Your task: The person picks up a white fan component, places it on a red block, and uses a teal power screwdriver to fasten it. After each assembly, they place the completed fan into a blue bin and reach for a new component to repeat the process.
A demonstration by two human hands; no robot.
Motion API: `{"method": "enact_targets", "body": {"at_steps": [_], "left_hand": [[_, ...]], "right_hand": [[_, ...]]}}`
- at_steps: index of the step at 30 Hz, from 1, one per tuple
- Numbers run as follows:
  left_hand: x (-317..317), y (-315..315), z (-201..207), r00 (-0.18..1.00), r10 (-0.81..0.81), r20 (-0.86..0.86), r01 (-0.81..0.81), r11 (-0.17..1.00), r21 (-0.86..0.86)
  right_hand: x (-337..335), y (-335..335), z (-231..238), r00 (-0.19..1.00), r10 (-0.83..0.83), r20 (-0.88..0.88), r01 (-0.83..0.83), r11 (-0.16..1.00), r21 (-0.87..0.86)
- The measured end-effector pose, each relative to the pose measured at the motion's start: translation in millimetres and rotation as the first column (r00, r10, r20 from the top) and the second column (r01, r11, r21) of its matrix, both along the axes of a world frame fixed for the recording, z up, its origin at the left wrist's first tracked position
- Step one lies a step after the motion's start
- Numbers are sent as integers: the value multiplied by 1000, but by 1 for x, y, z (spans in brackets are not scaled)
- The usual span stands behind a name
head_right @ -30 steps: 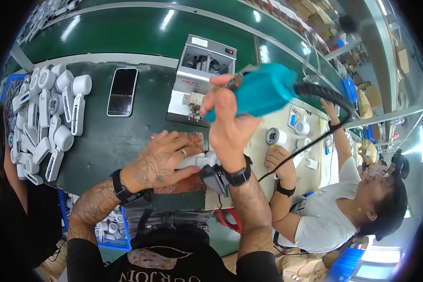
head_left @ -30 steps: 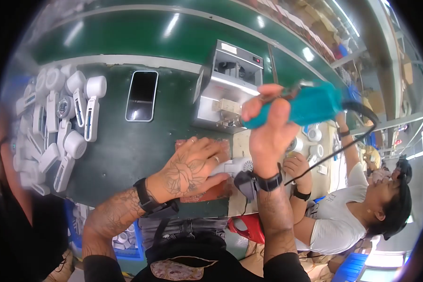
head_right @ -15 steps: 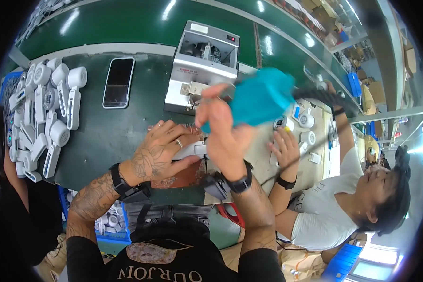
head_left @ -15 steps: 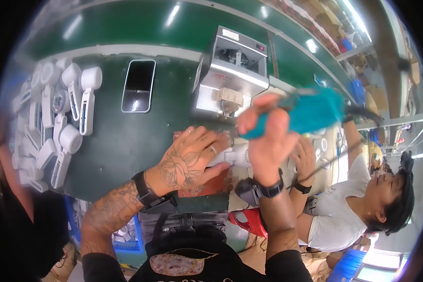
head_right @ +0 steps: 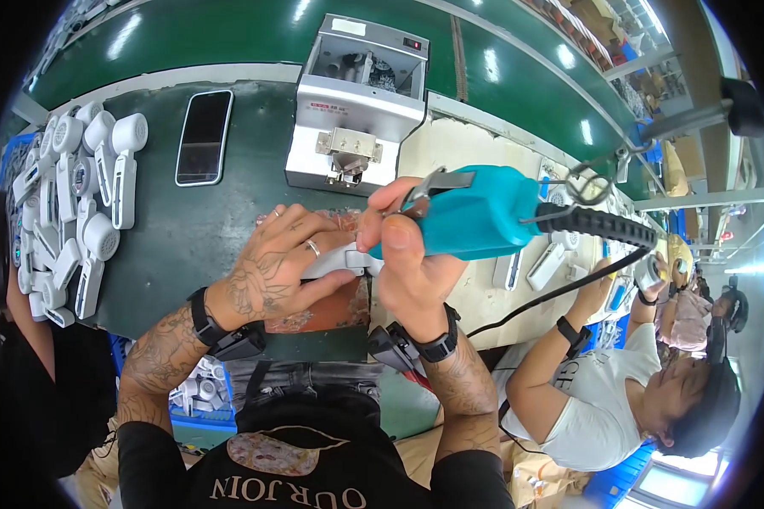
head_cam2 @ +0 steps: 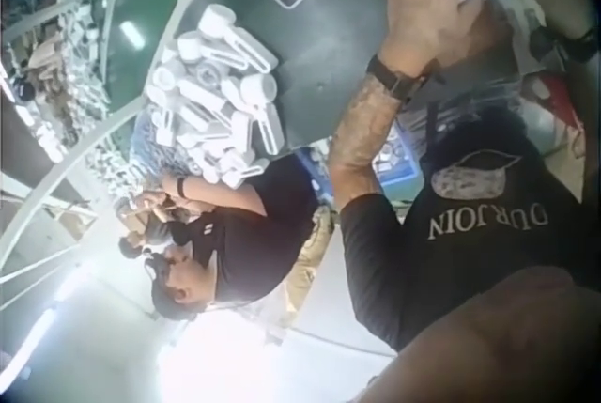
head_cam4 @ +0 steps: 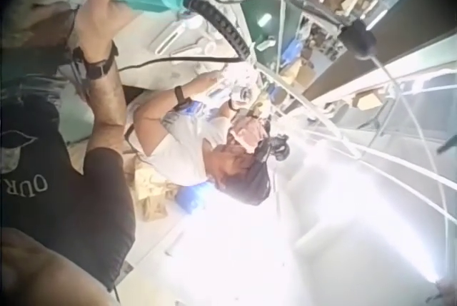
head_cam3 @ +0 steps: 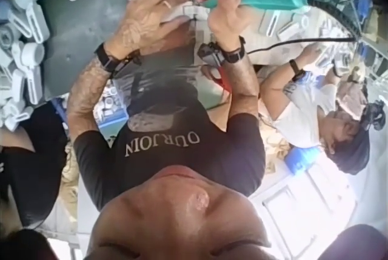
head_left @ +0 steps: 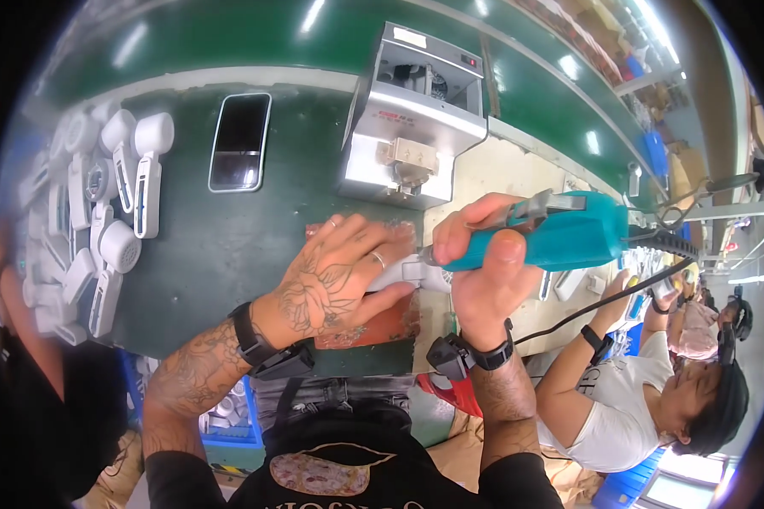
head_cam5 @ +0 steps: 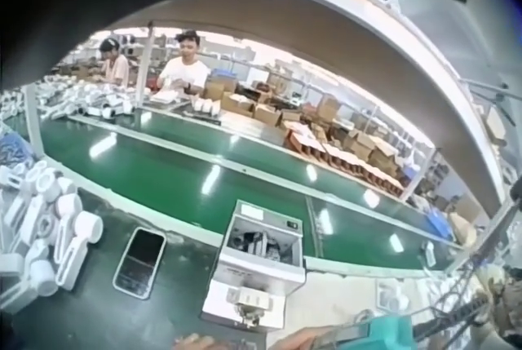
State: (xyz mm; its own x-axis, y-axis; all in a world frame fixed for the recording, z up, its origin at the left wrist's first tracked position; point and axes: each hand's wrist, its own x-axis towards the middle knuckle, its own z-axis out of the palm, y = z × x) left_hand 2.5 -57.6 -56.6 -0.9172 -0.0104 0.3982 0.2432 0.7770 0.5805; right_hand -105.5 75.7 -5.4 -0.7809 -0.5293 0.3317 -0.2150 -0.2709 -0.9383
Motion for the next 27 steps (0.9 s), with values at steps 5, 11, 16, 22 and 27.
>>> {"method": "enact_targets", "body": {"at_steps": [5,11,16,22,27], "left_hand": [[-2,1,0,1000,17,-1,-17,999,-37],[-3,-2,1,1000,5,24,-5,1000,-21],[1,-3,0,1000,-7,13,7,1000,7],[5,-2,-2,995,28,-93,-24,999,45],[7,-2,-2,997,11,-75,-5,997,72]], "right_hand": [[-3,0,-6,997,68,-28,-69,997,-20],[-3,-3,-8,998,59,-22,-59,998,-31],[-4,-6,0,1000,25,-1,-25,998,54],[-25,-49,19,977,-45,-208,23,994,-109],[-32,-66,1,991,-30,-129,10,989,-150]]}}
